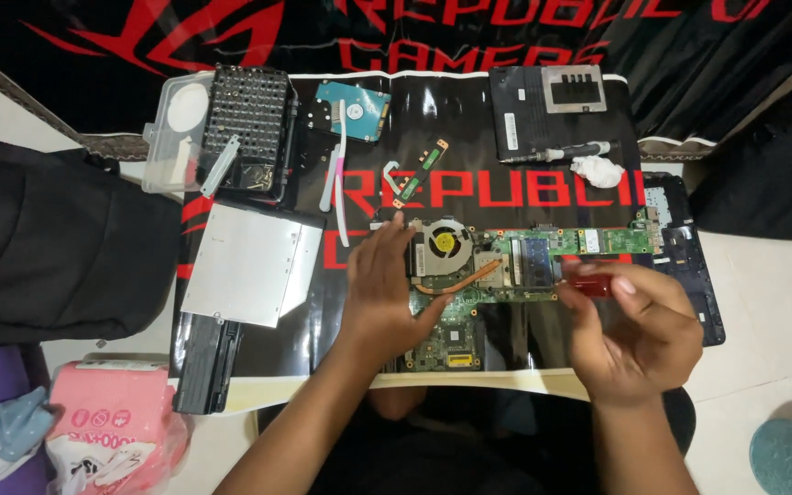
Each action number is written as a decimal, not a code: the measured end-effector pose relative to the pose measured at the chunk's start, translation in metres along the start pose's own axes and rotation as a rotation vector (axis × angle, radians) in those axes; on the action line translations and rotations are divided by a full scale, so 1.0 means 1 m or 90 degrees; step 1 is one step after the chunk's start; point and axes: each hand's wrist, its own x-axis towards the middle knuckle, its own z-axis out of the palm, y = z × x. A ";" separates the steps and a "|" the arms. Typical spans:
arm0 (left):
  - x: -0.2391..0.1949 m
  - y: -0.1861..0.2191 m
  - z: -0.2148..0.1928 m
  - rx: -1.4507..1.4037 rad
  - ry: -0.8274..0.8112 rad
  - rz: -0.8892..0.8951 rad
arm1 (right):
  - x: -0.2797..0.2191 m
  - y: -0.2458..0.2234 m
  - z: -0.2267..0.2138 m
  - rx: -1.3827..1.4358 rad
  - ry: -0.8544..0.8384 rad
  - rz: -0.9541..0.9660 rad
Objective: The person is repairing a laptop by handling its internal components. They use a screwdriver to adjust parts on the motherboard, lift and inspect the motherboard, and wipe a metal plate with a cloth.
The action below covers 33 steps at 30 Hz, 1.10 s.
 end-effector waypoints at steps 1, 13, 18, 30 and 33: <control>0.000 0.000 0.000 0.001 0.002 -0.001 | 0.001 0.000 -0.002 0.002 0.000 -0.001; -0.001 -0.003 0.003 -0.013 0.040 0.026 | 0.009 -0.009 -0.009 -0.036 -0.097 0.036; 0.000 -0.001 -0.001 -0.018 0.024 0.004 | -0.009 -0.002 -0.012 -0.070 -0.034 0.037; -0.002 0.003 -0.007 -0.036 0.061 -0.001 | -0.007 -0.007 -0.017 -0.104 -0.027 0.033; -0.005 -0.003 -0.001 -0.018 0.083 -0.026 | 0.001 -0.016 -0.013 -0.023 -0.051 0.070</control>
